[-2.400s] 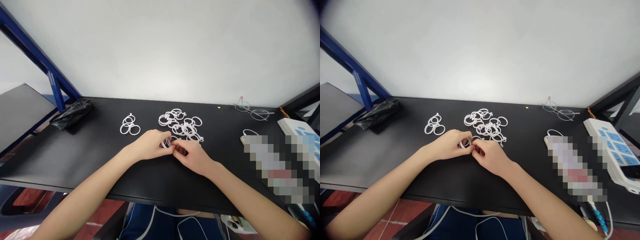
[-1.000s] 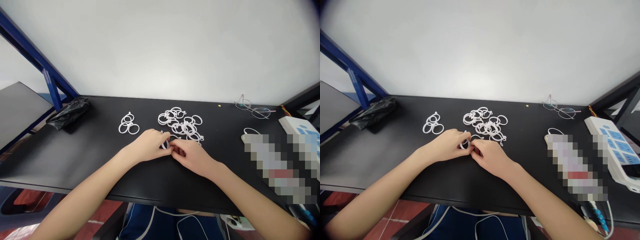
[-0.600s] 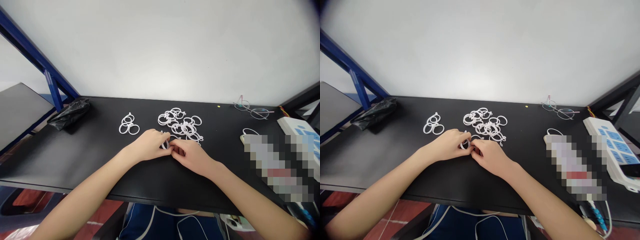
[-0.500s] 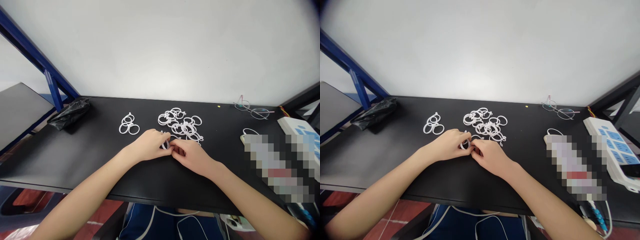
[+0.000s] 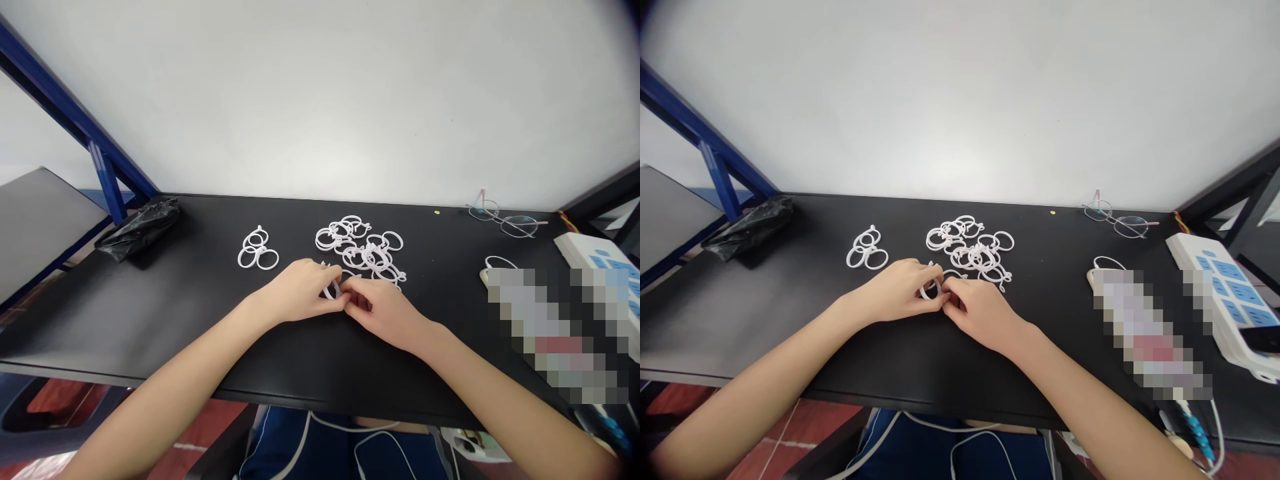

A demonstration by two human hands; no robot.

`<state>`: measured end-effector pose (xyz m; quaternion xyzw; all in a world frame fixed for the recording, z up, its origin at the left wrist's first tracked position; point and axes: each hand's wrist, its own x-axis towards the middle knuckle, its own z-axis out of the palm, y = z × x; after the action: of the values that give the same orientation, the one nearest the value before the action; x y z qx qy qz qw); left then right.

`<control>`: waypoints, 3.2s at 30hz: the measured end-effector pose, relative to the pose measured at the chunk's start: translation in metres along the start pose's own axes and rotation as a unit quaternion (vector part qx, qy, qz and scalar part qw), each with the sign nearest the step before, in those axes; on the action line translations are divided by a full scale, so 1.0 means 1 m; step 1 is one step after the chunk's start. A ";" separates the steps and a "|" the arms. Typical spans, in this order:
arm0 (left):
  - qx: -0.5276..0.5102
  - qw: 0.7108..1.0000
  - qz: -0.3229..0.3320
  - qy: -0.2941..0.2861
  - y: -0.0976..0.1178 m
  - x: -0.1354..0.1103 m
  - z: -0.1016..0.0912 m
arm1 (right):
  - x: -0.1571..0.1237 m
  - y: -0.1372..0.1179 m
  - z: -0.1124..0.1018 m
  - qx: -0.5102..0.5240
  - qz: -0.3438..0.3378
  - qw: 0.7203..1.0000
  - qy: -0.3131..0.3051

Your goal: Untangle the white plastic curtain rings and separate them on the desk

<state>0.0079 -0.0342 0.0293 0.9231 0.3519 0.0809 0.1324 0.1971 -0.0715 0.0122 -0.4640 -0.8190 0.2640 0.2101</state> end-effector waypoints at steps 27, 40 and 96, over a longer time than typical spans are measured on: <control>0.011 1.000 -0.001 -0.006 0.001 0.000 -0.001 | -0.002 0.001 0.001 -0.024 -0.006 1.000 0.000; 0.006 1.000 -0.003 -0.006 0.000 0.001 -0.001 | -0.002 0.002 0.001 -0.014 -0.009 1.000 -0.002; 0.006 1.000 0.003 0.001 0.001 0.002 0.000 | -0.001 0.003 0.002 -0.006 -0.017 1.000 0.013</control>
<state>0.0093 -0.0336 0.0297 0.9247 0.3500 0.0803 0.1267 0.1984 -0.0719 0.0087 -0.4551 -0.8252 0.2496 0.2229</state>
